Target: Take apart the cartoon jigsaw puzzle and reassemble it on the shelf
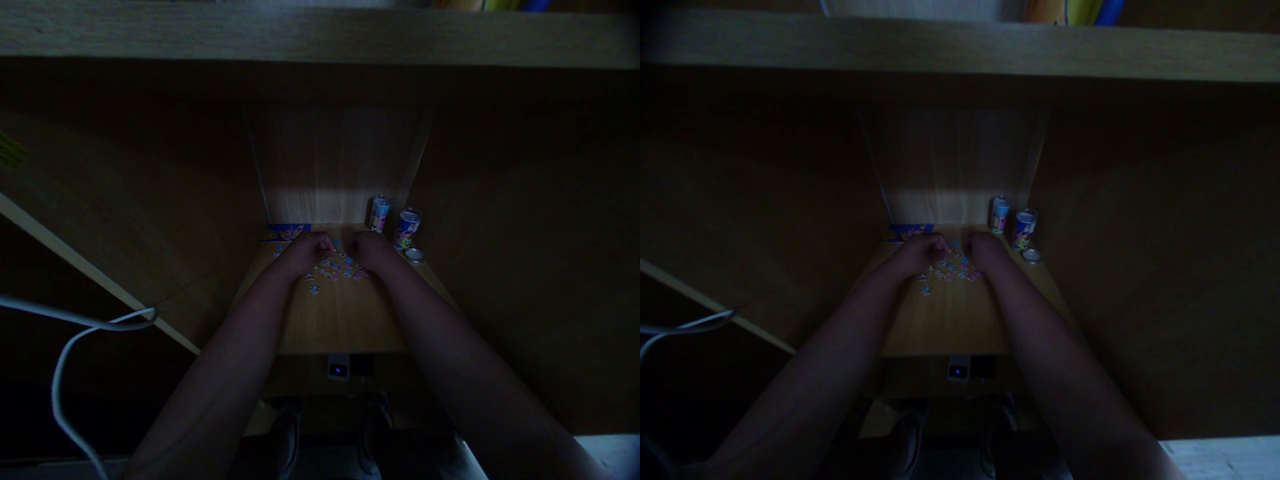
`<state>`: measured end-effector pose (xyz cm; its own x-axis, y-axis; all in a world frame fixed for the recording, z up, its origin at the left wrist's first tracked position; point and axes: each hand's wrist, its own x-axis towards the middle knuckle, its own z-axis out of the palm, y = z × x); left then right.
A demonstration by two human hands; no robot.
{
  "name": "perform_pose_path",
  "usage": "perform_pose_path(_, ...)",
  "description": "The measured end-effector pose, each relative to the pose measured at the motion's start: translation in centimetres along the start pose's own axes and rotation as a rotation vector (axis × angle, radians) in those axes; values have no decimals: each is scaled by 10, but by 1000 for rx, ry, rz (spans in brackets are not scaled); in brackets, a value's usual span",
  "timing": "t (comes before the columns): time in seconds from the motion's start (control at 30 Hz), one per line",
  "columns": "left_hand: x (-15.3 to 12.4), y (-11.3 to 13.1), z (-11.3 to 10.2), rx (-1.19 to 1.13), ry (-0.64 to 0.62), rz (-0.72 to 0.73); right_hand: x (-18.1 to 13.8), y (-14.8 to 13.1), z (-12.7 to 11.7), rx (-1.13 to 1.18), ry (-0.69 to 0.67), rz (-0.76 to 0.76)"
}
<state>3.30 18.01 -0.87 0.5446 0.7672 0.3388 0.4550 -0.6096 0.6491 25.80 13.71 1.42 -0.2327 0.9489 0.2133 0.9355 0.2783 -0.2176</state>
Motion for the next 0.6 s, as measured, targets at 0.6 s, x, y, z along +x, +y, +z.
perform_pose_path(0.6, -1, 11, -3, -446, 86, -117, 8, -7, 14, 1071, 35, -23)
